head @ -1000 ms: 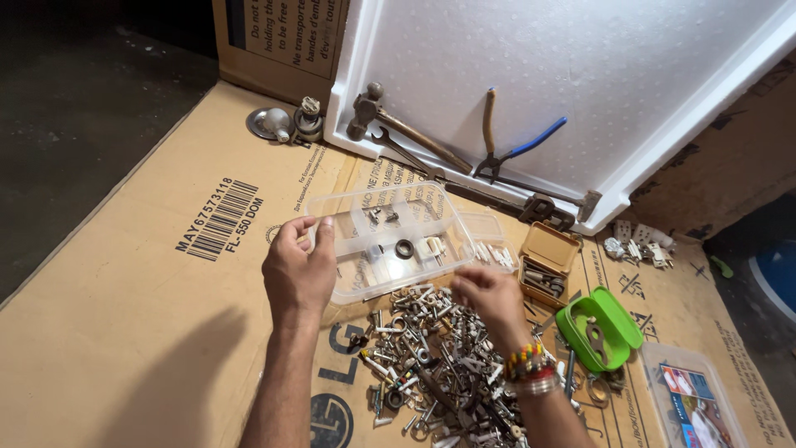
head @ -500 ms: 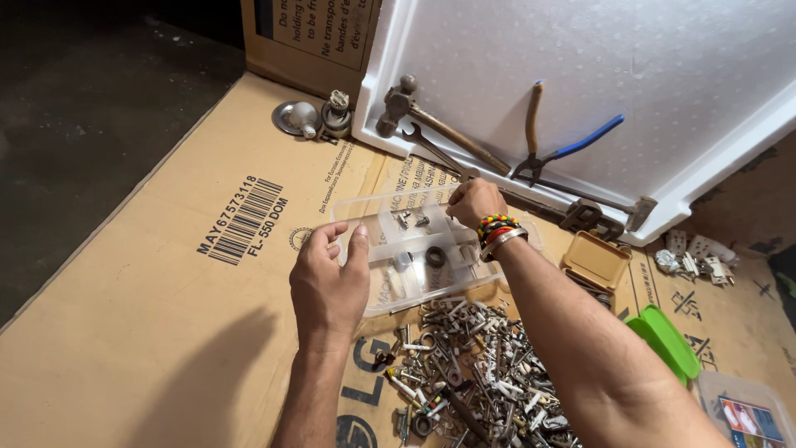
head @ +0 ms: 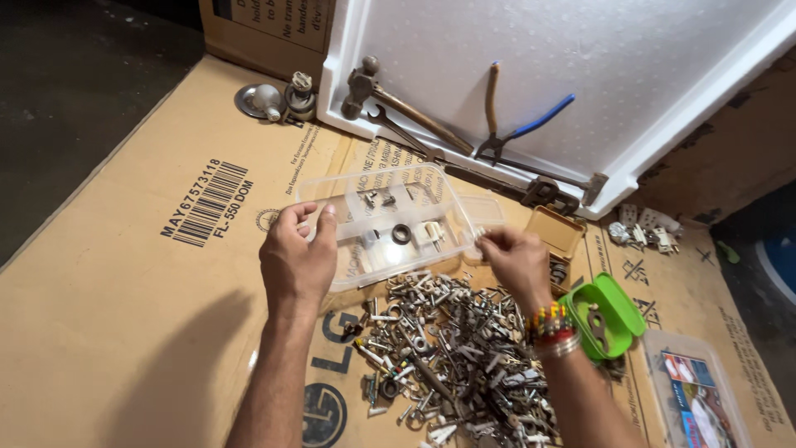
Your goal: The person sorts a large pile of mixed fasteners, including screws, bolts, and washers, from a cardboard box into a clear plastic compartmentalized container. They pick up individual items and place them into specific sections of the organizer.
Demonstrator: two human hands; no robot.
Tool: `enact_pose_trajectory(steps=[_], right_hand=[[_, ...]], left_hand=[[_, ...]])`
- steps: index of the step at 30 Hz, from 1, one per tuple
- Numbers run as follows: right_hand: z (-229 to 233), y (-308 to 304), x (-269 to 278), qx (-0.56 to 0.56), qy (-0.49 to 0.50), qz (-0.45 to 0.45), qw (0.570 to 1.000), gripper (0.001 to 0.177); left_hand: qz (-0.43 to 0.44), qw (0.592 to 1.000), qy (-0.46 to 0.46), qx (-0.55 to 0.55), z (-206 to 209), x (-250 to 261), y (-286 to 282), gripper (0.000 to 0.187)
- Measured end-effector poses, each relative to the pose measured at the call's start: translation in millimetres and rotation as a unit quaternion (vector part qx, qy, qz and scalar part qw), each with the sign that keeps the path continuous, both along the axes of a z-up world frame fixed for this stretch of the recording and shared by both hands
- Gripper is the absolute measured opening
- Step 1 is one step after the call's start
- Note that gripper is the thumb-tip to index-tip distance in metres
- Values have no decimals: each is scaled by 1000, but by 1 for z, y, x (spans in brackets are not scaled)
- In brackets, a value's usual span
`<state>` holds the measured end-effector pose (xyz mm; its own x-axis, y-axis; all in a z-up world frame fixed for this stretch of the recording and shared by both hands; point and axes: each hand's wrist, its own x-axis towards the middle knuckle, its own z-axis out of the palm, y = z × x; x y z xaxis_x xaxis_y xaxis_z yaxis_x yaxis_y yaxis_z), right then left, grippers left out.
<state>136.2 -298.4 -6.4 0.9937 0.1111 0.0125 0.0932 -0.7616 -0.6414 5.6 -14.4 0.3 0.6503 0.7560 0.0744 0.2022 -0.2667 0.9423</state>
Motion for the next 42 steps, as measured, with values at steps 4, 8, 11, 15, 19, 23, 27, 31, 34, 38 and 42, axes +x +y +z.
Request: enact_pose_trajectory(steps=[4, 8, 11, 15, 19, 23, 27, 31, 34, 38, 42], right_hand=[[-35, -31, -74, 11, -17, -33, 999, 19], [-65, -22, -108, 15, 38, -23, 999, 17], [-72, -9, -105, -23, -122, 88, 988, 13], [-77, 8, -96, -73, -127, 159, 976, 14], [-76, 16, -95, -118, -147, 158, 969, 9], [-68, 18, -101, -127, -101, 163, 973, 17], [-52, 10, -98, -54, -91, 110, 988, 33], [-35, 25, -56, 16, 17, 40, 999, 31], [-31, 58, -8, 46, -4, 47, 998, 28], [-25, 122, 53, -19, -92, 123, 988, 23], [-21, 165, 70, -115, -105, 161, 975, 22]], left_hand=[[-5, 1000, 3, 9, 0, -1, -4, 41], [-10, 1000, 11, 18, -1, -2, -5, 42], [-11, 999, 21, 21, -2, -3, -3, 42], [-16, 999, 21, 22, -2, -1, -3, 42], [-13, 1000, 26, 13, -2, 0, -2, 42], [-7, 1000, 26, 8, 1, -2, -1, 42], [-7, 1000, 26, -8, 3, -3, 0, 40], [-17, 999, 26, -15, 6, -2, -5, 38], [-17, 999, 29, -19, 7, -2, -5, 38], [-12, 999, 27, -13, 3, 1, -6, 39], [-11, 1000, 22, 2, -3, 4, -3, 39]])
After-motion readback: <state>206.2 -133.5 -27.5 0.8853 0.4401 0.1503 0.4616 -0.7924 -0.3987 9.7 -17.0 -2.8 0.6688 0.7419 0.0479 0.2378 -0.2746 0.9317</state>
